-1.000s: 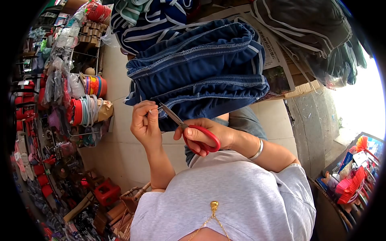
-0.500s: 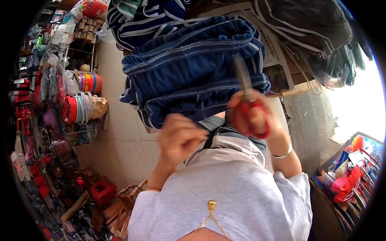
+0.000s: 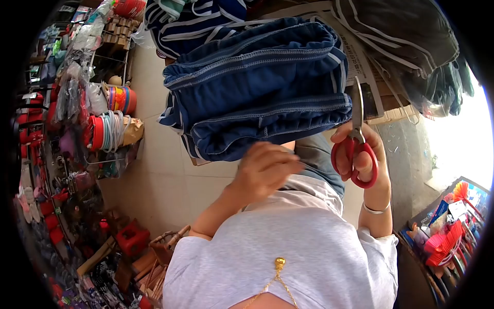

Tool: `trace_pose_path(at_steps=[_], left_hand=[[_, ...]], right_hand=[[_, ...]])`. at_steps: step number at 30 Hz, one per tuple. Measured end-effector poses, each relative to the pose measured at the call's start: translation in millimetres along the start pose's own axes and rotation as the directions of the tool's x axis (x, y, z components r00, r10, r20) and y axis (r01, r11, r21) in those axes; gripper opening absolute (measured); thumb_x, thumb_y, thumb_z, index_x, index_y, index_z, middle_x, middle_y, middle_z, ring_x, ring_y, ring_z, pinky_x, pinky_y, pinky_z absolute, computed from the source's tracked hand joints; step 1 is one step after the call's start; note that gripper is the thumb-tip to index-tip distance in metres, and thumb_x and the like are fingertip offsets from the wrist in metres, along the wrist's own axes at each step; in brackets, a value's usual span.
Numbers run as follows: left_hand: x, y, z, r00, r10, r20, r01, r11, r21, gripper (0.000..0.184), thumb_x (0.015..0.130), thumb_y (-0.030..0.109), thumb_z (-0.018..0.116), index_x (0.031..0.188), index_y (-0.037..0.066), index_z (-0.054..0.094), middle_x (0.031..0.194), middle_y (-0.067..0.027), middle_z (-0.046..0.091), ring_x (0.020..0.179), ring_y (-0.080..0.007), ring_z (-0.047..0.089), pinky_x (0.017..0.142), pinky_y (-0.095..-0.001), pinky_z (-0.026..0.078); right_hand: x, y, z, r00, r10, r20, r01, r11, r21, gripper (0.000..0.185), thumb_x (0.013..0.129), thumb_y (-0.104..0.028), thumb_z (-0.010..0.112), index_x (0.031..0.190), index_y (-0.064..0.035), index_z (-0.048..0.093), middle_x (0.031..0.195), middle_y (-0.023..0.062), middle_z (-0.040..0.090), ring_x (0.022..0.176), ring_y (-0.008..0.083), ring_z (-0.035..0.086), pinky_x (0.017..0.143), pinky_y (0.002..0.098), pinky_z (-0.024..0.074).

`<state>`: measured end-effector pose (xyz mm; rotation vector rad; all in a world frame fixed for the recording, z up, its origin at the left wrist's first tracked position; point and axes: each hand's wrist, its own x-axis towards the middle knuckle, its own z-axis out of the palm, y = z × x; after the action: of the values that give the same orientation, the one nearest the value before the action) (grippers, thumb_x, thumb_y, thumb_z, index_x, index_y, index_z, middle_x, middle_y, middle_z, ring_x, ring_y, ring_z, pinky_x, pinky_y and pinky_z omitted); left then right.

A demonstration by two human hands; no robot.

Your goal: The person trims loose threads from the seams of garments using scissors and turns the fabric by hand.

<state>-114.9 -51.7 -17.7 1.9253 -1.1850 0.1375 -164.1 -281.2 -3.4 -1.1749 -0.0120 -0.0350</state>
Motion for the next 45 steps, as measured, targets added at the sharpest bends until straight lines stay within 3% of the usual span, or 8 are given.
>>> trace_pose_path(at_steps=[6,9,17,23,30,35,39,45], left_hand=[[-41.6,-21.5,-69.3,0.943,-0.138,-0.303,0.248,0.898,0.363,0.018,0.069,0.001,0.072,0.085,0.008,0.067,0.089,-0.006,0.067,0.089,-0.0252,0.061,0.08,-0.0355,0.047],[-47.7,-25.7,-87.4,0.941,-0.277,-0.194,0.335,0.842,0.422,0.021,0.068,0.004,0.072,0.088,0.01,0.069,0.095,-0.0054,0.066,0.093,-0.0252,0.06,0.086,-0.0376,0.042],[-42.8,-47.6,-81.1,0.901,-0.329,-0.284,0.395,0.893,0.216,0.012,0.078,0.003,0.067,0.089,0.005,0.064,0.096,-0.0083,0.064,0.088,-0.0235,0.058,0.083,-0.0351,0.041],[-41.5,-48.7,-79.5,0.704,-0.629,-0.328,0.489,0.766,-0.418,0.003,0.089,0.003,0.056,0.092,0.002,0.057,0.085,-0.0044,0.057,0.08,-0.0142,0.05,0.074,-0.025,0.041],[-43.5,-56.2,-83.6,0.81,-0.505,-0.299,0.475,0.863,-0.171,0.007,0.092,0.002,0.051,0.09,0.003,0.058,0.087,-0.0046,0.059,0.08,-0.0149,0.051,0.075,-0.0255,0.04],[-43.8,-56.1,-83.4,0.784,-0.547,-0.293,0.507,0.837,-0.207,0.009,0.093,0.003,0.051,0.09,0.003,0.059,0.087,-0.0051,0.06,0.08,-0.0156,0.052,0.076,-0.026,0.041],[-44.4,-57.8,-83.6,0.786,-0.542,-0.296,0.495,0.84,-0.224,0.009,0.093,0.003,0.05,0.089,0.003,0.058,0.086,-0.0042,0.059,0.078,-0.0142,0.051,0.074,-0.0249,0.04],[-48.1,-62.8,-81.5,0.771,-0.563,-0.297,0.403,0.793,-0.457,0.006,0.095,0.003,0.049,0.096,0.004,0.054,0.085,0.0022,0.052,0.074,-0.0051,0.043,0.066,-0.0182,0.036]], right_hand=[[13.0,9.3,5.8,0.992,0.039,0.119,-0.046,0.998,0.054,0.069,0.072,-0.06,0.07,0.099,0.0024,0.058,0.055,0.0017,0.056,0.041,0.0059,0.051,0.039,0.0144,0.0386],[14.3,14.5,10.2,0.984,0.058,0.168,-0.071,0.995,0.075,0.068,0.073,-0.059,0.07,0.099,0.0029,0.058,0.055,0.002,0.056,0.042,0.0062,0.051,0.041,0.0148,0.0382],[13.4,33.5,22.6,0.921,0.16,0.356,-0.199,0.977,0.076,0.064,0.077,-0.05,0.072,0.103,0.0053,0.056,0.056,-0.0004,0.052,0.045,0.0045,0.048,0.044,0.0165,0.0329],[12.9,38.9,36.8,0.842,0.369,0.394,-0.314,0.929,-0.198,0.069,0.066,-0.043,0.082,0.112,-0.0008,0.053,0.07,0.0006,0.056,0.064,0.0065,0.052,0.057,0.0192,0.0385],[23.9,37.2,64.1,0.747,0.522,0.411,-0.18,0.754,-0.631,0.082,0.061,-0.055,0.08,0.118,-0.0042,0.048,0.073,0.0057,0.059,0.067,0.015,0.055,0.063,0.0271,0.0438],[23.5,79.6,66.2,0.68,0.368,0.635,-0.408,0.909,-0.089,0.083,0.074,-0.065,0.065,0.118,0.0022,0.045,0.071,0.0019,0.053,0.067,0.0104,0.051,0.061,0.0216,0.0407],[28.4,82.9,76.0,0.538,0.373,0.756,-0.646,0.759,0.085,0.081,0.075,-0.066,0.062,0.116,0.0029,0.052,0.07,0.0026,0.055,0.061,0.0103,0.054,0.055,0.0203,0.0425],[32.8,103.0,93.8,0.598,0.382,0.705,-0.679,0.709,0.192,0.084,0.073,-0.067,0.063,0.118,0.0032,0.055,0.067,0.0044,0.058,0.053,0.0112,0.051,0.048,0.0227,0.0414]])
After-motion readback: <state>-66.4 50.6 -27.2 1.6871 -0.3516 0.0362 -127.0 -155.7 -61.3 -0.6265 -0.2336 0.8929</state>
